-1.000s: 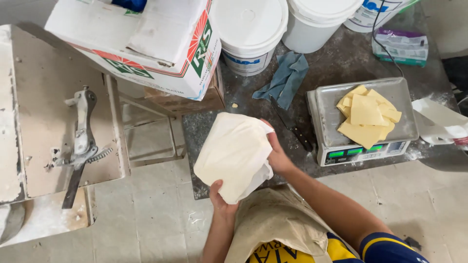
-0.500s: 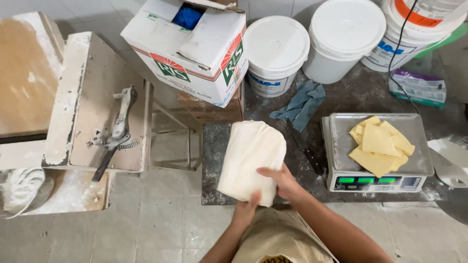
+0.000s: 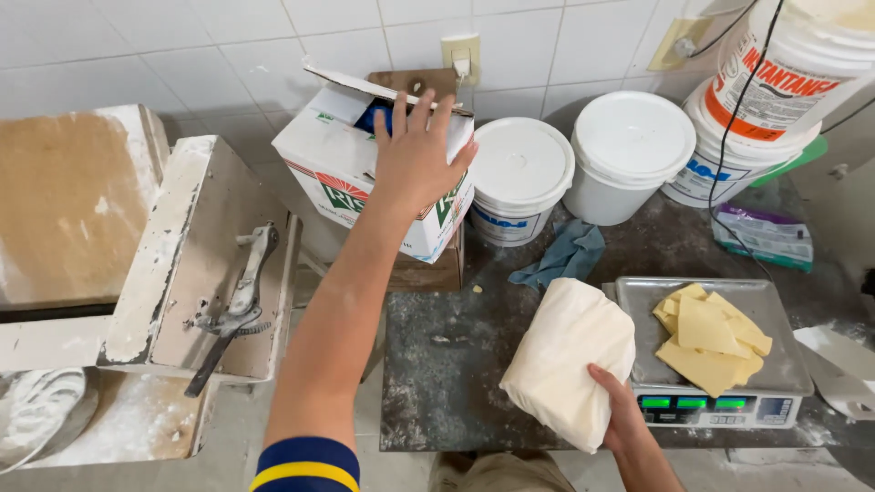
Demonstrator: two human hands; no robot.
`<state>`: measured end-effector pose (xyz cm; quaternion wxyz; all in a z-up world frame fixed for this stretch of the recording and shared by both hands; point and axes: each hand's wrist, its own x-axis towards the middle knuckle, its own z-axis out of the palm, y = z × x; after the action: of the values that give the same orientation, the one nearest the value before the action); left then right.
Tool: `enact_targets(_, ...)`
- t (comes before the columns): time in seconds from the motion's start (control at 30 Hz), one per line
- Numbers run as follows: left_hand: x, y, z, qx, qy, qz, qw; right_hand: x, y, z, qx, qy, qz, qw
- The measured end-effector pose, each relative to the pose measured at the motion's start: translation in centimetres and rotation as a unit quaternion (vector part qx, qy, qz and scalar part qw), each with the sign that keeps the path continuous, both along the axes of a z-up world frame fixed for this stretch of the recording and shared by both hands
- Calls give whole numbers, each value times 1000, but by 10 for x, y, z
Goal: Slice a block of butter, weigh the portions on a scale, and wrap the remaining block in paper.
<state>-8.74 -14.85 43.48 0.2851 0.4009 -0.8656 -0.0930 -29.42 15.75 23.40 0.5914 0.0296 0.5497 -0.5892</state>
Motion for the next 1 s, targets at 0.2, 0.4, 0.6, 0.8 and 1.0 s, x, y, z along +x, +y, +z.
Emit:
enact_targets(0.2, 28, -16, -45, 25, -247, 50, 967, -23, -27, 13, -22, 22, -67, 997)
enact_targets(0.4, 41, -20, -50, 20, -208, 54, 976, -10, -112, 115, -120, 174, -33, 977)
enact_targets(0.6, 50, -24, -49, 31, -211, 39, 976, 12, -251, 211, -205, 200, 86, 954)
enact_targets(0.8, 67, -17, -47, -13, -207, 2, 978, 60, -359, 241, -242, 309, 227, 891)
enact_targets(1.0, 72, 6, -106, -266, 7, 26, 964, 71, -441, 218, -197, 369, 464, 781)
